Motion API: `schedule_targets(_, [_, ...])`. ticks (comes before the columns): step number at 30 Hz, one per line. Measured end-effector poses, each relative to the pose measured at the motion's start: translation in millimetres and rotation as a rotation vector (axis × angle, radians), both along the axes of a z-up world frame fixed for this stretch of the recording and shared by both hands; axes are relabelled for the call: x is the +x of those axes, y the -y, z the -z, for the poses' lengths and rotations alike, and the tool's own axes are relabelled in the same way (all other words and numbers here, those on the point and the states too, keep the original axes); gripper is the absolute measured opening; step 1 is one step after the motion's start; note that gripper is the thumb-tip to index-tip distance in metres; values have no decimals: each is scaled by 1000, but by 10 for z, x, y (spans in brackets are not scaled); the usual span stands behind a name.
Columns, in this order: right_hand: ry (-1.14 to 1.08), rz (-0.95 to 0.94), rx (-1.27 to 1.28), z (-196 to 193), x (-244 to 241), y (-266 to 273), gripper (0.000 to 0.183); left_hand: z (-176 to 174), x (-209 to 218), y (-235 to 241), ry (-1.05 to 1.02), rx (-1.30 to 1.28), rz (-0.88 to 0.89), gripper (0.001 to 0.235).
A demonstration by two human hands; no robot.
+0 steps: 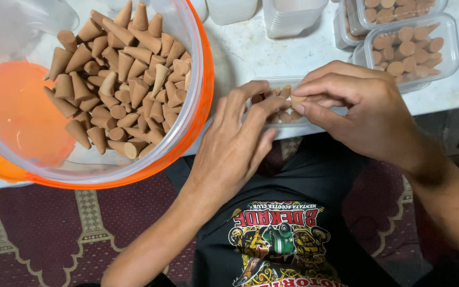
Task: The person sorts small, cone-shaped clay objects from a large orange-rimmed bowl into smaller clear plastic containers. They pick up handfuls of cones and place them into the containers, arranging them neatly.
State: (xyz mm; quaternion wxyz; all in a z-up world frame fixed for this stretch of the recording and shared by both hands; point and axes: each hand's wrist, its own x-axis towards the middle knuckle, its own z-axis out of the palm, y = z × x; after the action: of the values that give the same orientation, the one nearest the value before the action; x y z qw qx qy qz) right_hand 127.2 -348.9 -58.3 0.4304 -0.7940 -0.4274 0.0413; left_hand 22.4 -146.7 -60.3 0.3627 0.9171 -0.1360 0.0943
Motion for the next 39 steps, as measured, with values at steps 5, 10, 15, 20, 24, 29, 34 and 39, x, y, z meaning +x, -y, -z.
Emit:
schedule_targets(5, [140, -41, -14, 216, -10, -116, 10, 480, 56, -70, -59, -60, -35, 53])
schedule_targets(10, [209, -69, -99, 349, -56, -215, 7, 741, 180, -161, -102, -53, -17, 76])
schedule_targets(15, [210, 26, -210, 424, -111, -262, 7, 823, 227, -182, -98, -180, 20, 73])
schedule_targets(20, [205, 48, -281, 441, -125, -265, 7, 789, 217, -195, -82, -151, 3, 75])
schedule_targets(24, [201, 13, -336, 367, -107, -257, 9, 768, 207, -206, -89, -147, -6, 77])
schedule_targets(29, [263, 61, -407, 421, -148, -203, 29, 782, 216, -205, -78, -139, 1, 75])
schedule_targets(34, [307, 77, -472, 419, -159, -215, 30, 767, 215, -203, -81, -124, 3, 75])
schedule_targets(39, [330, 67, -431, 383, -150, -212, 30, 730, 211, -202, -67, -97, -5, 74])
